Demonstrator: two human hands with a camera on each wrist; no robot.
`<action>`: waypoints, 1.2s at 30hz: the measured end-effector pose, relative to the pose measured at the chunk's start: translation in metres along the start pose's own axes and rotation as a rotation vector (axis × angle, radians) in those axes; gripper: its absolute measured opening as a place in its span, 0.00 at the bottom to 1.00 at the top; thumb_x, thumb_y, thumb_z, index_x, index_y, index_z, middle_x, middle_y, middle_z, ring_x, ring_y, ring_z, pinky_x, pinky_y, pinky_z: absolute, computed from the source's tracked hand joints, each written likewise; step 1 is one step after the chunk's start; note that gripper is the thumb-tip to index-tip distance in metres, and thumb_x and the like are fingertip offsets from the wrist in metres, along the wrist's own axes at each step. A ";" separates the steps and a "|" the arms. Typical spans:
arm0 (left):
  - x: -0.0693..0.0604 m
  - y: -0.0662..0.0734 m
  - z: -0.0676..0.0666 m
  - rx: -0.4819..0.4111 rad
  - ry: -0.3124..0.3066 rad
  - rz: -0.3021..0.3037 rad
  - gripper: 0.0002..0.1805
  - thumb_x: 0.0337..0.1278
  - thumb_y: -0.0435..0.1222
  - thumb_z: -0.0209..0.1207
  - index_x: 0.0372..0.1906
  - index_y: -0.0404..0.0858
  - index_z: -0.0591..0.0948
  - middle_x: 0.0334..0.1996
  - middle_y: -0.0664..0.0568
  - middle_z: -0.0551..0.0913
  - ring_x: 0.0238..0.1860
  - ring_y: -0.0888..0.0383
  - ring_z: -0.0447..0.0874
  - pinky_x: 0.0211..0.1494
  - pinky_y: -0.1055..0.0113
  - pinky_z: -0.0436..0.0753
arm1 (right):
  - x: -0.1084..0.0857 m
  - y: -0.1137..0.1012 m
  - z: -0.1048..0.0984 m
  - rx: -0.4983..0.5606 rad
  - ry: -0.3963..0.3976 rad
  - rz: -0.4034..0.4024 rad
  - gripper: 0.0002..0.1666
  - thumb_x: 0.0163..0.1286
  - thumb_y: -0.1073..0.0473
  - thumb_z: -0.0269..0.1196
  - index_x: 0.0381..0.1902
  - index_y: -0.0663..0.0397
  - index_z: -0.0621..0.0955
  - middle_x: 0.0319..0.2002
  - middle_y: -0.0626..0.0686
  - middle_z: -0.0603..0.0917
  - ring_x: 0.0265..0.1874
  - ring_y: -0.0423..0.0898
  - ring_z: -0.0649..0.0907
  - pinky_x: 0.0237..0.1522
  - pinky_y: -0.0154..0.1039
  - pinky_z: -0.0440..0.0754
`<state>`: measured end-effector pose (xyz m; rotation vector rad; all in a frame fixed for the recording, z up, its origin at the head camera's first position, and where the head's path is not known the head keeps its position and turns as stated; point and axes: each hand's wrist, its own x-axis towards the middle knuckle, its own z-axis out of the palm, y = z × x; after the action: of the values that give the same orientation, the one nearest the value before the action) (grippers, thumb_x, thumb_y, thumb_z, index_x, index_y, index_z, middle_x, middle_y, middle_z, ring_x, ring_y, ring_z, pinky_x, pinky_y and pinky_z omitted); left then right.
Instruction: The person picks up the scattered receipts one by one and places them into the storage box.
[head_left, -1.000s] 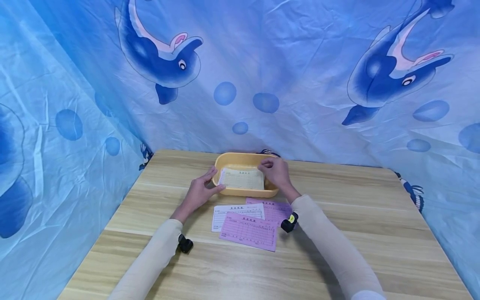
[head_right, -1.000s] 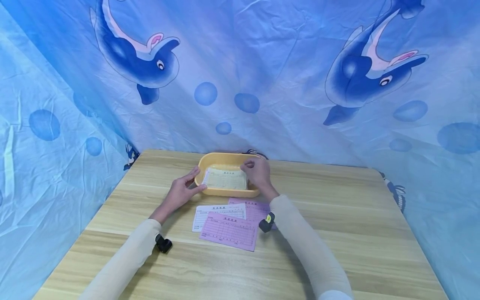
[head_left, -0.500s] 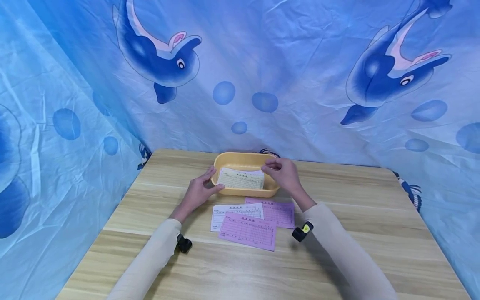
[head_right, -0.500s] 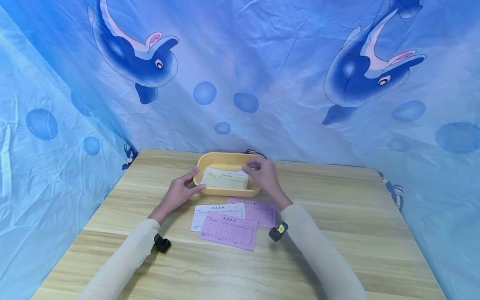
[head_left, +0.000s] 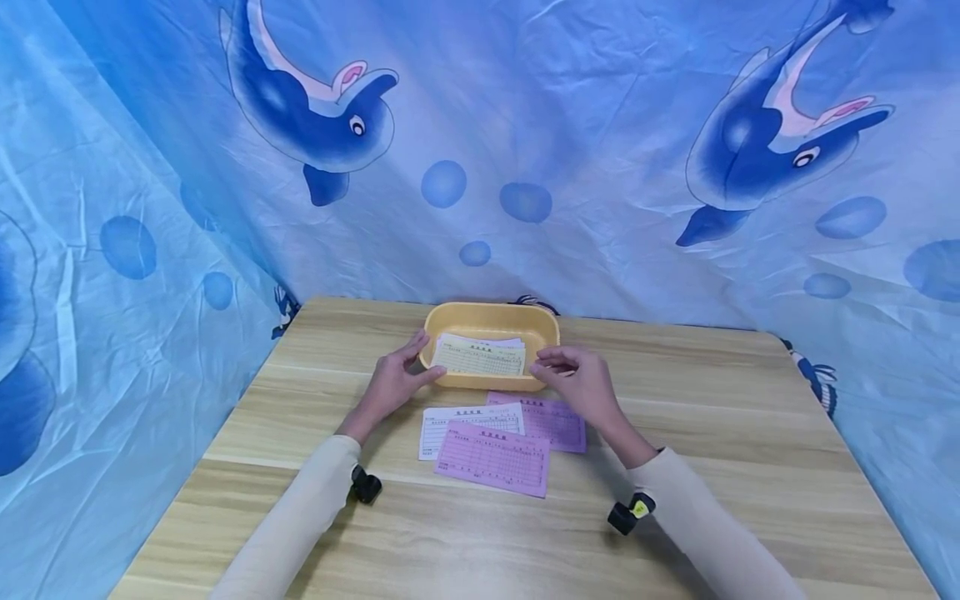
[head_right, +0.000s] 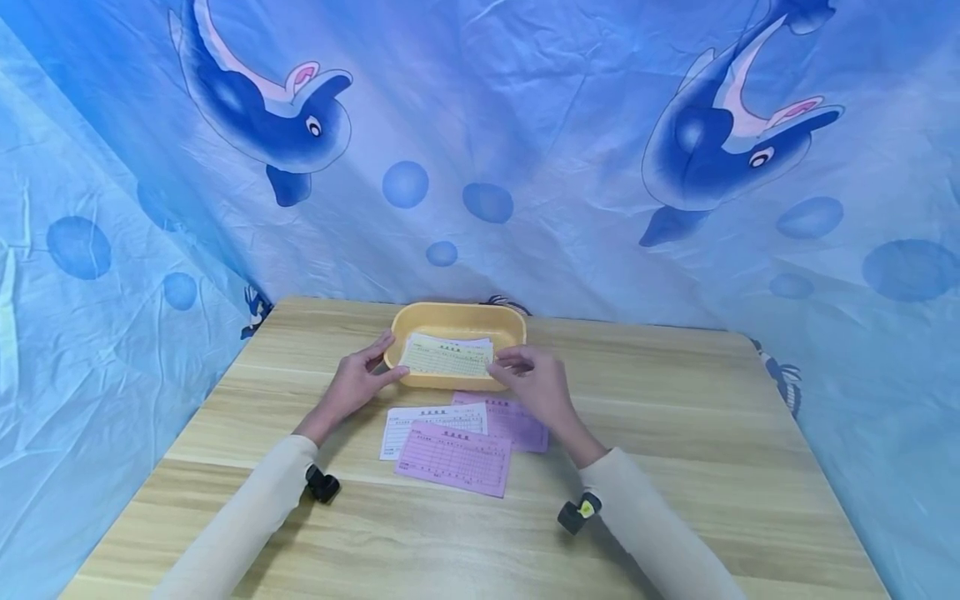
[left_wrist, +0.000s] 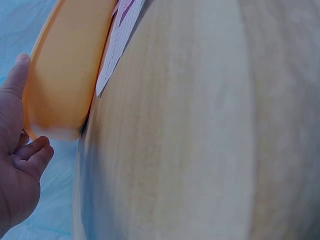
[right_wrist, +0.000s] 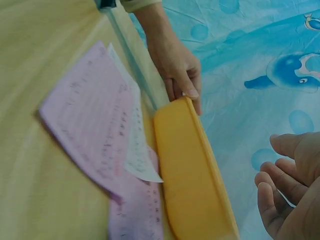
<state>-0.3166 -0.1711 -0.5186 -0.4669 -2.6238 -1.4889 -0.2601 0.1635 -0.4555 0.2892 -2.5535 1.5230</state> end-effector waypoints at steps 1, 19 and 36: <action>0.000 0.000 0.000 -0.002 0.000 0.000 0.49 0.55 0.56 0.71 0.75 0.34 0.67 0.79 0.47 0.60 0.77 0.50 0.62 0.75 0.59 0.72 | -0.003 0.002 0.000 0.003 -0.001 -0.004 0.18 0.65 0.50 0.74 0.48 0.54 0.88 0.39 0.49 0.91 0.38 0.45 0.88 0.42 0.40 0.90; 0.001 -0.001 0.000 -0.001 -0.004 -0.007 0.49 0.55 0.55 0.71 0.75 0.34 0.66 0.79 0.42 0.60 0.77 0.50 0.62 0.74 0.58 0.73 | -0.061 0.041 0.020 -0.116 -0.106 0.018 0.19 0.56 0.56 0.80 0.45 0.52 0.90 0.40 0.46 0.91 0.36 0.39 0.87 0.39 0.33 0.88; 0.001 0.000 0.001 0.000 -0.008 -0.030 0.49 0.55 0.55 0.71 0.76 0.35 0.66 0.79 0.46 0.59 0.77 0.49 0.62 0.74 0.58 0.72 | -0.075 0.059 0.027 -0.158 -0.131 0.019 0.24 0.50 0.52 0.83 0.45 0.51 0.90 0.39 0.45 0.90 0.34 0.37 0.84 0.37 0.30 0.86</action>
<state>-0.3170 -0.1705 -0.5186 -0.4368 -2.6480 -1.4987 -0.2031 0.1736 -0.5356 0.3565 -2.7663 1.3399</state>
